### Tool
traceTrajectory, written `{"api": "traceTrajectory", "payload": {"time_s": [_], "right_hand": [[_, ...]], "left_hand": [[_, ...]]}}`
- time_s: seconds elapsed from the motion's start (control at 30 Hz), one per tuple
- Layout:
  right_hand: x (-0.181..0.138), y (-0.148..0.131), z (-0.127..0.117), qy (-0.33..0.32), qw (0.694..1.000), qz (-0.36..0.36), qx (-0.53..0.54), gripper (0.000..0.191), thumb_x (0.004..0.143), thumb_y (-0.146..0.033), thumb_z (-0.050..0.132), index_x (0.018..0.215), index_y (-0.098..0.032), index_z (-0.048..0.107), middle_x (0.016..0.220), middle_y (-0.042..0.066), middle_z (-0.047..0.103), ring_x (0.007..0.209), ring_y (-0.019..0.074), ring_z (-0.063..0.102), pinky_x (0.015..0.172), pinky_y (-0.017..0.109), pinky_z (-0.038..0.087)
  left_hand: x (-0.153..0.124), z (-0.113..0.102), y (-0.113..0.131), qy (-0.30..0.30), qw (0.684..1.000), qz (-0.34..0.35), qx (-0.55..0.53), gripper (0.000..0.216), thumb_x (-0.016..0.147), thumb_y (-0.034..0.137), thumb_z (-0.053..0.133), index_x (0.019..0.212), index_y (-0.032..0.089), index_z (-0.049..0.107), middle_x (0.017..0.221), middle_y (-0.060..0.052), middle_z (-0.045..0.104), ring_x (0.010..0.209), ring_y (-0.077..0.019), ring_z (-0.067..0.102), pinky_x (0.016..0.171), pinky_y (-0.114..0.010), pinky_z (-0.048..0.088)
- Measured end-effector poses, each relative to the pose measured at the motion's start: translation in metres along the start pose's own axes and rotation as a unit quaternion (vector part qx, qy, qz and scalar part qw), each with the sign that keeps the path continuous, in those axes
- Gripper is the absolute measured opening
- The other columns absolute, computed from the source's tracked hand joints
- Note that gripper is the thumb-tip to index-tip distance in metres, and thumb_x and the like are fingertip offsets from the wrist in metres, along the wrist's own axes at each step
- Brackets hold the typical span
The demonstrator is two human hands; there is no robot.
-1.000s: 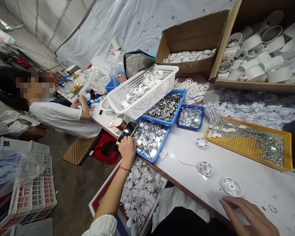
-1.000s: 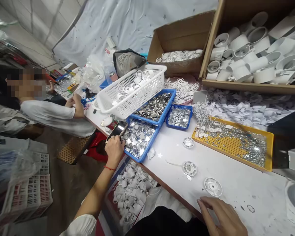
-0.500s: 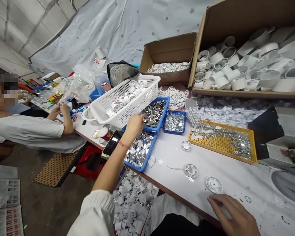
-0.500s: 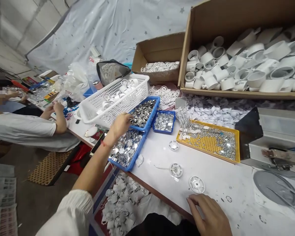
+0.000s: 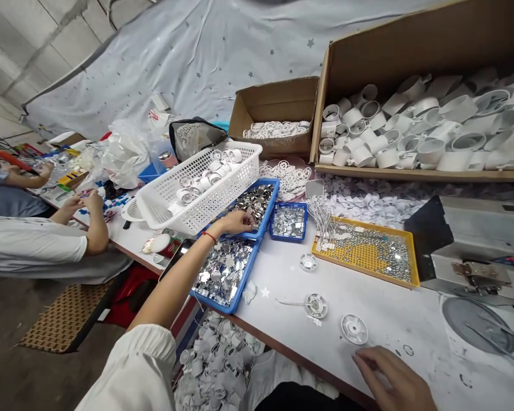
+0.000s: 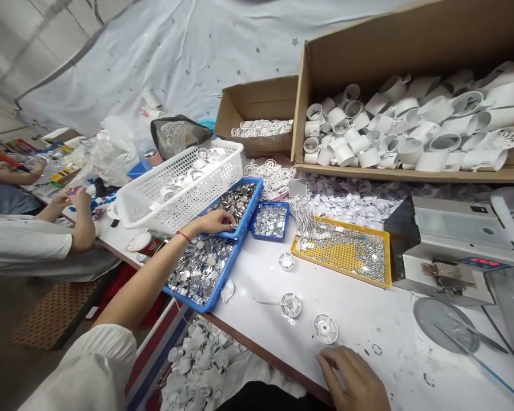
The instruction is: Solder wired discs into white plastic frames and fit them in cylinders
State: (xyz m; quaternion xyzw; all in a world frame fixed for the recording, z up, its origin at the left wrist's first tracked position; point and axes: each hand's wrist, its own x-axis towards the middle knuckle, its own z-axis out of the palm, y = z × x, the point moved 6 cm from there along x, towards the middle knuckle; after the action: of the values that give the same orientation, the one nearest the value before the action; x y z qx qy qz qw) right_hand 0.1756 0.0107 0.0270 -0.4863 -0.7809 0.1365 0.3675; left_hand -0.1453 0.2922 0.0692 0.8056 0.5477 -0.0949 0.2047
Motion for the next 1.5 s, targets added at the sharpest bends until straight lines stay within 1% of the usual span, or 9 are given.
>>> {"api": "traceTrajectory", "payload": {"time_s": [0.2,0.33,0.47,0.57,0.87,1.07,1.27,1.4,1.5], "right_hand": [[0.017,-0.004,0.002,0.041,0.994,0.066,0.071,0.025,0.092,-0.036,0.052,0.077,-0.021,0.065,0.067,0.003,0.067,0.058,0.0136,0.064,0.054,0.019,0.052],[0.025,0.008,0.014,0.021,0.963,0.206,0.172,0.024,0.088,-0.042,0.059,0.093,-0.021,0.067,0.066,0.0,0.065,0.058,0.0137,0.063,0.055,0.02,0.052],[0.066,0.009,0.024,-0.017,0.924,0.243,0.295,0.046,0.093,-0.044,0.047,0.132,-0.02,0.051,0.083,0.002,0.065,0.072,0.015,0.063,0.066,0.025,0.053],[0.084,0.009,0.029,-0.064,0.912,0.226,0.336,0.039,0.094,-0.046,0.044,0.111,-0.019,0.065,0.076,0.002,0.064,0.067,0.0147,0.058,0.063,0.026,0.05],[0.006,0.049,0.04,-0.059,0.769,0.432,0.468,0.044,0.071,-0.053,0.074,0.096,-0.016,0.076,0.06,0.0,0.063,0.056,0.013,0.055,0.06,0.029,0.05],[-0.036,0.071,0.022,0.099,0.674,0.55,0.483,0.045,0.055,-0.045,0.087,0.085,-0.014,0.074,0.064,0.005,0.072,0.056,0.0166,0.067,0.059,0.03,0.057],[-0.036,0.075,-0.03,0.193,0.763,0.517,0.337,0.036,0.06,-0.038,0.085,0.086,-0.016,0.074,0.073,0.008,0.076,0.067,0.0223,0.073,0.067,0.037,0.062],[-0.029,0.072,-0.051,0.24,0.78,0.482,0.319,0.032,0.06,-0.033,0.085,0.085,-0.017,0.074,0.075,0.008,0.076,0.068,0.0223,0.073,0.067,0.036,0.063],[-0.028,0.066,-0.066,0.3,0.752,0.461,0.363,0.027,0.063,-0.033,0.084,0.083,-0.019,0.075,0.07,0.005,0.075,0.06,0.0192,0.072,0.059,0.03,0.062]], "left_hand": [[-0.018,-0.027,0.01,0.18,0.98,-0.027,0.084,0.016,0.084,0.025,0.055,0.084,0.014,0.066,0.1,-0.014,0.065,0.099,-0.0281,0.058,0.094,-0.043,0.042],[-0.046,-0.034,0.064,0.278,0.952,-0.003,0.131,0.032,0.094,0.013,0.029,0.098,0.011,0.061,0.101,-0.017,0.061,0.101,-0.0285,0.056,0.101,-0.053,0.034],[-0.069,0.023,0.167,0.229,0.949,0.162,0.146,0.028,0.096,0.017,0.032,0.096,0.018,0.06,0.076,-0.005,0.061,0.067,-0.0196,0.058,0.067,-0.034,0.047],[-0.094,0.072,0.228,0.226,0.892,0.33,0.211,0.025,0.095,0.012,0.032,0.091,0.016,0.056,0.071,-0.005,0.06,0.061,-0.019,0.057,0.05,-0.031,0.041],[-0.122,0.135,0.253,0.402,0.839,0.366,0.034,0.019,0.09,0.007,0.045,0.105,0.013,0.056,0.068,-0.004,0.067,0.054,-0.0151,0.059,0.046,-0.029,0.041],[-0.116,0.173,0.252,0.277,0.862,0.358,-0.229,0.012,0.092,0.015,0.052,0.101,0.018,0.059,0.07,-0.001,0.069,0.059,-0.0123,0.064,0.056,-0.023,0.049],[-0.067,0.158,0.238,0.213,0.945,0.223,-0.11,0.073,0.071,0.054,0.073,0.129,0.016,0.05,0.114,-0.017,0.063,0.104,-0.0332,0.059,0.09,-0.049,0.046],[-0.048,0.164,0.258,0.12,0.966,0.214,-0.075,0.048,0.075,0.032,0.074,0.117,0.016,0.057,0.104,-0.014,0.064,0.099,-0.0311,0.059,0.089,-0.049,0.044],[-0.058,0.16,0.254,0.11,0.942,0.184,-0.258,0.045,0.079,0.03,0.07,0.119,0.02,0.051,0.108,-0.01,0.062,0.098,-0.0257,0.06,0.084,-0.04,0.049]]}}
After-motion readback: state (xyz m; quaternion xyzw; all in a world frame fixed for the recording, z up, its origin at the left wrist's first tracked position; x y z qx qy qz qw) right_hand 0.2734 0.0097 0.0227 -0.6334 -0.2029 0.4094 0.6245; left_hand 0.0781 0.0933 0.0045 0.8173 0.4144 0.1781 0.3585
